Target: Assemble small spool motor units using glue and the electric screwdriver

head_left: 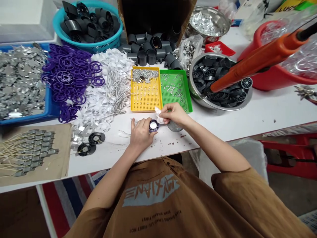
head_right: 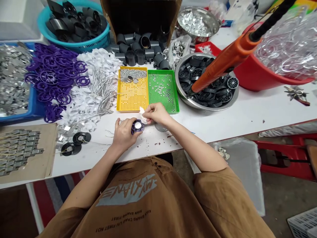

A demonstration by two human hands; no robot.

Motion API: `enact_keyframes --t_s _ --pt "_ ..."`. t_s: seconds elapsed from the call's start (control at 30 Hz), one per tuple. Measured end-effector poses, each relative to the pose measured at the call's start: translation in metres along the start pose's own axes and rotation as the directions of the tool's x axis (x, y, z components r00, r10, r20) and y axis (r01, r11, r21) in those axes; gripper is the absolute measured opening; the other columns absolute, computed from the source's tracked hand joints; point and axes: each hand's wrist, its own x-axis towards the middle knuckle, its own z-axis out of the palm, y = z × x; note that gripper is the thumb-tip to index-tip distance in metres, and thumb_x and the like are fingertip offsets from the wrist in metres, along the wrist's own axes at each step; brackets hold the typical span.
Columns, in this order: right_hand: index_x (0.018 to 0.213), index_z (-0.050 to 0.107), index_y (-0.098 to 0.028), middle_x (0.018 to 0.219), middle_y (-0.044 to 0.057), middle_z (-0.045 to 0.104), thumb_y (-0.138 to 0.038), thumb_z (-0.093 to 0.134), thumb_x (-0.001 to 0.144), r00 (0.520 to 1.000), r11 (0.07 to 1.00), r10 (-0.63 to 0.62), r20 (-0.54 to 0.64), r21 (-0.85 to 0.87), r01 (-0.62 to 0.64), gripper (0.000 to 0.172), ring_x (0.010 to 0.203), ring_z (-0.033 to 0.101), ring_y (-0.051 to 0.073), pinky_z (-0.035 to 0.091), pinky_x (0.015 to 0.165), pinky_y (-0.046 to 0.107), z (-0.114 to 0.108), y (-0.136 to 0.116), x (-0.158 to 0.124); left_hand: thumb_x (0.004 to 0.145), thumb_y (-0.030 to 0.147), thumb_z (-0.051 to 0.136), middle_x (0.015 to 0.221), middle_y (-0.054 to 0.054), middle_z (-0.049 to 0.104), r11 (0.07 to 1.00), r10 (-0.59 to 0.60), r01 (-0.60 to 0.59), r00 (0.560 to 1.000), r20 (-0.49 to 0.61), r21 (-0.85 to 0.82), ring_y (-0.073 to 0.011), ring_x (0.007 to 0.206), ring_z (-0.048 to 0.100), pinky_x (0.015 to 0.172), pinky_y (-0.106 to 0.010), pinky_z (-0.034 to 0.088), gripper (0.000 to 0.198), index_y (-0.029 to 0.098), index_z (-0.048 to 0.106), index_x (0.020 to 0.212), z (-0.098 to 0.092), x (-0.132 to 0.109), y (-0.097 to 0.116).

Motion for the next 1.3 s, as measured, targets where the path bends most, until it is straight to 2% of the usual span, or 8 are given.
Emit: enact_keyframes --t_s 0.07,0.3,0.47,0.6,0.83,1.07,1.2,1.3 --pt "0.066 0.059 -0.016 0.051 -0.003 0.060 -0.021 0.072 0.063 1.000 0.996 0.001 -0.011 0.085 0.000 0.014 0.042 0.057 0.009 0.051 0.043 0.022 -0.007 0.005 -0.004 0.081 0.035 0.065 0.107 -0.011 0.066 1.000 0.002 -0.002 1.000 0.008 -0.010 -0.0294 0.101 0.061 0.110 -0.057 0.023 0.041 0.020 0.052 0.117 -0.001 0.000 -0.001" --pt "0.072 0.062 -0.015 0.056 -0.003 0.062 -0.016 0.068 0.065 0.999 1.000 -0.019 0.037 0.022 0.018 0.009 0.046 0.062 0.012 0.054 0.046 0.024 -0.008 0.008 -0.007 0.083 0.034 0.063 0.115 -0.012 0.066 1.000 0.026 -0.026 0.999 0.042 -0.017 -0.0293 0.107 0.060 0.110 -0.059 0.023 0.044 0.021 0.048 0.123 -0.004 -0.001 -0.002" --pt "0.072 0.064 -0.015 0.057 -0.002 0.065 -0.010 0.063 0.064 0.997 0.963 -0.056 0.043 -0.260 0.065 0.010 0.047 0.062 0.010 0.050 0.050 0.020 -0.002 0.003 -0.009 0.083 0.033 0.063 0.116 -0.012 0.065 0.999 0.033 -0.032 0.998 0.058 -0.008 -0.0295 0.107 0.060 0.109 -0.060 0.025 0.046 0.021 0.047 0.124 -0.005 0.000 -0.003" --pt "0.066 0.062 -0.016 0.056 -0.003 0.065 -0.008 0.062 0.062 0.992 0.904 -0.042 0.115 -0.418 0.087 0.009 0.045 0.060 0.009 0.048 0.049 0.019 -0.001 -0.002 -0.008 0.082 0.034 0.064 0.115 -0.011 0.065 0.999 0.041 -0.041 0.997 0.059 -0.008 -0.0288 0.107 0.060 0.110 -0.059 0.024 0.047 0.022 0.047 0.124 -0.005 0.000 -0.003" --pt "0.065 0.061 -0.016 0.052 -0.004 0.062 -0.009 0.067 0.059 0.954 0.816 0.035 0.296 -0.560 0.145 0.011 0.041 0.058 0.009 0.047 0.050 0.020 -0.005 -0.014 0.011 0.082 0.035 0.064 0.110 -0.011 0.066 0.999 0.041 -0.042 0.997 0.061 0.010 -0.0290 0.104 0.060 0.109 -0.058 0.026 0.045 0.022 0.048 0.122 -0.004 0.002 -0.003" --pt "0.065 0.063 -0.016 0.055 -0.004 0.063 -0.001 0.065 0.059 0.917 0.806 0.117 0.381 -0.576 0.137 0.016 0.042 0.059 0.009 0.042 0.042 0.017 -0.007 -0.026 0.017 0.083 0.036 0.063 0.109 -0.010 0.066 0.999 0.039 -0.040 0.997 0.061 0.015 -0.0289 0.103 0.060 0.108 -0.057 0.026 0.044 0.021 0.048 0.122 -0.003 0.002 -0.004" --pt "0.063 0.065 -0.014 0.053 -0.003 0.062 -0.011 0.068 0.068 0.907 0.784 0.088 0.411 -0.590 0.192 0.007 0.039 0.057 0.007 0.044 0.045 0.017 -0.010 -0.032 0.015 0.084 0.039 0.062 0.111 -0.011 0.065 0.999 0.042 -0.043 0.997 0.057 0.015 -0.0293 0.105 0.059 0.108 -0.056 0.026 0.046 0.020 0.048 0.123 -0.001 0.001 -0.006" --pt "0.066 0.065 -0.015 0.055 -0.001 0.064 -0.024 0.071 0.072 0.914 0.796 0.072 0.399 -0.575 0.189 0.013 0.038 0.056 0.008 0.044 0.043 0.019 -0.008 -0.032 0.014 0.085 0.041 0.060 0.110 -0.012 0.065 0.999 0.035 -0.036 0.998 0.054 0.016 -0.0296 0.105 0.059 0.108 -0.056 0.026 0.047 0.019 0.047 0.124 0.000 0.001 -0.006"
